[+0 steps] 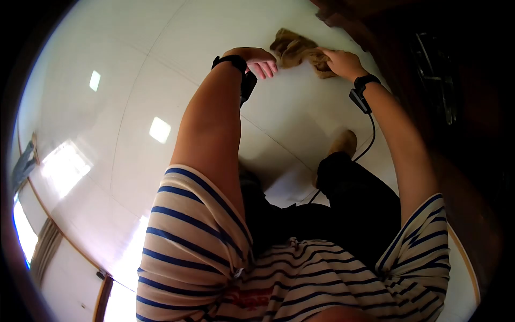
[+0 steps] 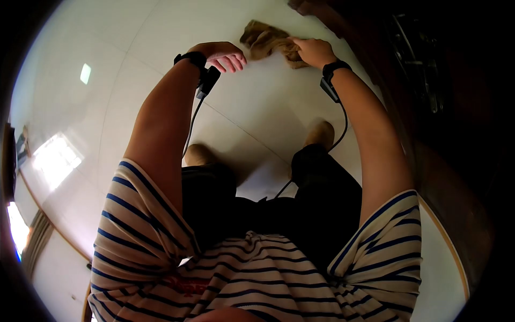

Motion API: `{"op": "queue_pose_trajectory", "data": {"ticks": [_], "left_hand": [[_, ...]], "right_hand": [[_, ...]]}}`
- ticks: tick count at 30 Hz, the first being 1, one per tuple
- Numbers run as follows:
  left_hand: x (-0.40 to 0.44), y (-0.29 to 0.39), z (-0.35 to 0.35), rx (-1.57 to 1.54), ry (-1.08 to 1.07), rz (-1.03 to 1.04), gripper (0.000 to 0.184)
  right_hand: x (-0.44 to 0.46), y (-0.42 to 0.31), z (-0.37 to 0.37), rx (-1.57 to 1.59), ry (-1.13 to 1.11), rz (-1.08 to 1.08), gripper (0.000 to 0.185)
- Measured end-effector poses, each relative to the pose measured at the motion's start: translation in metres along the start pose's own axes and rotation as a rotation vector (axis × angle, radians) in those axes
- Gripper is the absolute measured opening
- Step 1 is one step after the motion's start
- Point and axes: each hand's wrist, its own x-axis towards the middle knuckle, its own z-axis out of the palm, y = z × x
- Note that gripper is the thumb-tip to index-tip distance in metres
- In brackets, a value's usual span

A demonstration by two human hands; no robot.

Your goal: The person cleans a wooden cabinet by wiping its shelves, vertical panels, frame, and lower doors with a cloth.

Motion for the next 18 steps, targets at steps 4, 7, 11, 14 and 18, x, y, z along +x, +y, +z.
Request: {"op": "queue_pose_trajectory", "data": {"ticks": [4,7,11,14,18], "left_hand": [[-0.027,0.021,0.024,-0.177,-0.235,0.075,0.039],[-0.051,0.046,0.034,-0.304,-0.358,0.128,0.041],[-0.038,0.037,0.038,-0.172,-0.304,-0.036,0.045],[-0.043,0.016,0.023,-0.204,-0.24,0.03,0.04],[-0.055,-0.007,-0.008,-0.535,-0.083,0.079,0.035]], "right_hand": [[-0.025,0.001,0.003,0.02,0.042,0.12,0.047],[-0.043,-0.014,-0.021,0.294,-0.036,0.242,0.049],[-0.055,-0.034,-0.022,0.391,0.021,0.284,0.052],[-0.048,-0.031,-0.016,0.215,0.086,0.271,0.056],[-0.054,-0.046,-0.044,0.099,0.11,0.199,0.069]]}}
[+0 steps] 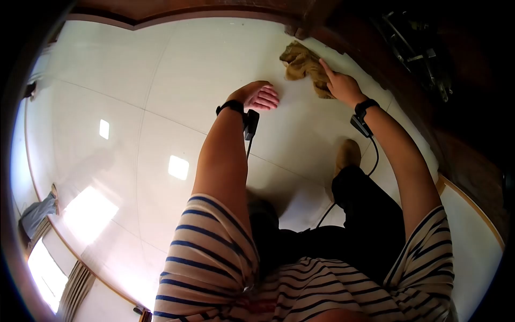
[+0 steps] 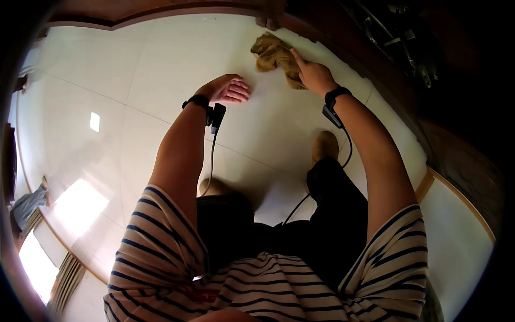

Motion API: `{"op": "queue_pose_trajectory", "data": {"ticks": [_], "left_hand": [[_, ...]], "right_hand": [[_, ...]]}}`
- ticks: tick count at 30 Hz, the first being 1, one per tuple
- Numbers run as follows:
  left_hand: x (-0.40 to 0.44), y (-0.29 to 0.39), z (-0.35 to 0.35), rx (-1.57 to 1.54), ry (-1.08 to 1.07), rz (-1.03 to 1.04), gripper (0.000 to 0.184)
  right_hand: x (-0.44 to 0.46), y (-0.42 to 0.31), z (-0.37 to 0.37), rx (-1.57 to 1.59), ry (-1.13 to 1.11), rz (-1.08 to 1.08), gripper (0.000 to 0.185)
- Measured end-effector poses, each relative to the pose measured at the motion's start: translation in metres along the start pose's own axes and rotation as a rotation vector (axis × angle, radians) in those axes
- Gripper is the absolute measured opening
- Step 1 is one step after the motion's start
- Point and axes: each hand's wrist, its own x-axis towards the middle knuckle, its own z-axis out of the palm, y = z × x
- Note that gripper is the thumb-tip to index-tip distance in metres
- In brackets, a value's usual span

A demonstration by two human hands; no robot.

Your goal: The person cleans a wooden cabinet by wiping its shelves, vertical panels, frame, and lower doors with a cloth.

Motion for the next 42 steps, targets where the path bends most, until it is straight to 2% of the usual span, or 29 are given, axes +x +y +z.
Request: {"op": "queue_pose_trajectory", "data": {"ticks": [1,3,4,6,7,8,9,11,12,14,17,18,19,21,23,24,25,27,28,30,31,32,33,36,37,38,39,41,42], "left_hand": [[-0.003,0.002,-0.008,-0.1,0.061,0.077,0.036],[-0.015,0.005,-0.021,-0.295,0.182,0.282,0.039],[-0.02,0.008,-0.023,-0.356,0.275,0.381,0.04],[-0.027,0.014,-0.026,-0.458,0.405,0.549,0.044],[-0.035,0.019,-0.022,-0.463,0.411,0.56,0.044],[-0.042,0.026,-0.017,-0.524,0.402,0.591,0.045],[-0.046,0.03,-0.014,-0.586,0.391,0.62,0.045],[-0.054,0.041,-0.007,-0.615,0.32,0.668,0.051],[-0.055,0.048,-0.004,-0.669,0.243,0.736,0.054],[-0.047,0.07,0.001,-0.762,0.091,0.87,0.065],[-0.053,0.107,0.011,-0.792,0.135,0.991,0.063],[-0.051,0.117,0.012,-0.853,0.076,1.001,0.052],[-0.051,0.125,0.018,-0.853,0.079,1.01,0.052],[-0.048,0.14,0.03,-0.969,0.074,1.071,0.039],[-0.029,0.143,0.029,-0.966,0.162,1.071,0.035],[-0.025,0.144,0.032,-0.96,0.195,1.07,0.041],[-0.025,0.145,0.032,-0.95,0.241,1.078,0.048],[-0.019,0.146,0.02,-0.888,0.274,1.053,0.038],[-0.02,0.144,0.022,-0.897,0.302,1.035,0.042],[-0.025,0.143,0.028,-0.955,0.362,0.966,0.034],[-0.021,0.137,0.021,-0.901,0.276,0.982,0.036],[-0.027,0.136,0.025,-0.868,0.293,0.969,0.036],[-0.033,0.132,0.029,-0.86,0.329,0.942,0.036],[-0.045,0.11,0.028,-0.745,0.238,0.927,0.046],[-0.064,0.106,0.033,-0.689,0.26,0.884,0.051],[-0.08,0.099,0.031,-0.49,0.279,0.816,0.049],[-0.091,0.089,0.025,-0.296,0.296,0.741,0.048],[-0.08,0.044,0.002,0.711,0.55,0.881,0.034],[-0.079,0.02,-0.019,0.791,0.501,0.83,0.036]], "right_hand": [[0.0,0.0,-0.003,-0.002,0.016,-0.002,0.069],[-0.002,-0.003,-0.005,-0.089,0.181,-0.417,0.077],[0.001,-0.006,-0.007,-0.101,0.09,-0.491,0.078],[0.002,-0.014,-0.014,-0.126,0.042,-0.602,0.075],[0.002,-0.021,-0.021,-0.15,-0.014,-0.705,0.073],[0.002,-0.029,-0.028,-0.101,-0.006,-0.746,0.064],[0.005,-0.033,-0.028,-0.111,-0.004,-0.754,0.064],[0.007,-0.043,-0.028,-0.012,0.153,-0.838,0.053],[0.006,-0.048,-0.034,-0.03,0.146,-0.862,0.04],[0.011,-0.046,-0.031,0.033,0.114,-0.861,0.035],[0.014,-0.045,-0.02,0.049,0.045,-0.882,0.027],[0.014,-0.043,-0.011,0.002,0.019,-0.874,0.027],[0.013,-0.043,-0.006,-0.045,-0.005,-0.865,0.028],[0.01,-0.04,0.004,-0.076,-0.034,-0.829,0.029],[0.009,-0.037,0.016,-0.118,-0.006,-0.773,0.027],[0.01,-0.034,0.025,-0.096,0.088,-0.804,0.023],[0.009,-0.035,0.022,-0.12,0.06,-0.782,0.021],[0.006,-0.045,0.001,-0.154,0.05,-0.795,0.024],[0.01,-0.042,0.006,-0.129,0.026,-0.796,0.023],[0.013,-0.04,0.005,0.028,-0.012,-0.791,0.019],[0.022,-0.038,0.013,0.005,-0.01,-0.824,0.019],[0.023,-0.042,0.005,-0.032,0.025,-0.858,0.019],[0.016,-0.051,-0.014,0.041,0.058,-0.852,0.02],[0.013,-0.075,-0.055,0.112,0.077,-0.845,0.017],[0.011,-0.083,-0.072,0.218,0.183,-0.855,0.019],[0.012,-0.089,-0.084,0.319,0.289,-0.859,0.02],[0.011,-0.097,-0.095,0.31,0.3,-0.877,0.02],[-0.006,-0.114,-0.111,0.591,0.549,-0.851,0.023],[-0.013,-0.125,-0.119,0.618,0.587,-0.88,0.027]]}}
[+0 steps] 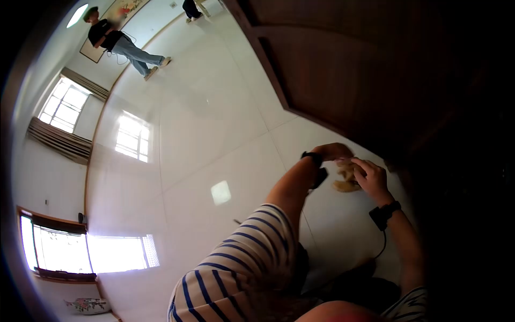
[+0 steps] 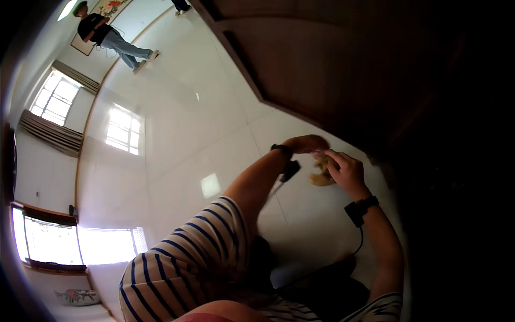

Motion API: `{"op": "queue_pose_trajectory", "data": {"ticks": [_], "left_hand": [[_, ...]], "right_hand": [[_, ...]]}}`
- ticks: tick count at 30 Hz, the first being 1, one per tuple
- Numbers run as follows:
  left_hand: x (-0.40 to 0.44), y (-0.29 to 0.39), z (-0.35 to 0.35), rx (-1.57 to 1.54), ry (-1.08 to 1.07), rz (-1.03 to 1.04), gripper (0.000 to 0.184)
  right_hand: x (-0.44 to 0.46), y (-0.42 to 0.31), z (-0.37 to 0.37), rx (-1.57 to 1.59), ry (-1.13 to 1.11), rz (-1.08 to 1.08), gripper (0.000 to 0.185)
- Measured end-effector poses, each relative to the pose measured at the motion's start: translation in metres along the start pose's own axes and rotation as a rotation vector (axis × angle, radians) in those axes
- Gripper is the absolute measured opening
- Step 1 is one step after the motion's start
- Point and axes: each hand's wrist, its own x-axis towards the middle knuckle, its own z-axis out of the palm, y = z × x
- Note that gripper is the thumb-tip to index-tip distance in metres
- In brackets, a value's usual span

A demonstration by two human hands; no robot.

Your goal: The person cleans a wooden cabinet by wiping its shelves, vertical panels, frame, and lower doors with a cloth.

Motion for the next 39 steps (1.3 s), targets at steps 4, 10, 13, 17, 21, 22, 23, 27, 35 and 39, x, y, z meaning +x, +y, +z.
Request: {"op": "queue_pose_trajectory", "data": {"ticks": [4,10,13,17,21,22,23,27,35,39], "left_hand": [[-0.099,0.022,-0.027,-0.684,0.066,-0.493,0.048],[-0.237,0.043,-0.049,-0.444,0.169,-0.832,0.07],[-0.311,-0.001,-0.059,-0.677,0.407,-0.729,0.086],[-0.315,0.087,-0.054,-0.358,0.532,-0.639,0.105],[-0.295,0.133,-0.076,-0.179,0.676,-0.178,0.101],[-0.288,0.143,-0.084,-0.255,0.766,-0.093,0.093],[-0.279,0.145,-0.087,-0.33,0.852,-0.003,0.086],[-0.234,0.118,-0.077,-0.446,1.076,0.263,0.062],[-0.217,0.111,-0.064,-0.385,1.1,0.274,0.057],[-0.214,0.105,-0.068,-0.234,1.042,0.301,0.062]], "right_hand": [[0.0,-0.038,0.002,-0.125,0.018,-0.219,0.03],[0.013,-0.071,-0.024,-0.305,0.275,-0.424,0.044],[0.016,-0.07,-0.02,-0.495,0.192,-0.412,0.045],[-0.004,-0.028,0.026,-0.69,0.204,-0.466,0.046],[-0.013,-0.011,0.042,-0.655,0.088,-0.486,0.04],[-0.011,-0.013,0.039,-0.632,0.047,-0.487,0.039],[-0.01,-0.01,0.039,-0.608,0.007,-0.487,0.038],[0.008,-0.039,0.009,-0.644,0.141,-0.521,0.038],[0.056,-0.126,-0.092,-0.632,0.521,-0.559,0.04],[0.083,-0.129,-0.105,-0.816,0.46,-0.671,0.035]]}}
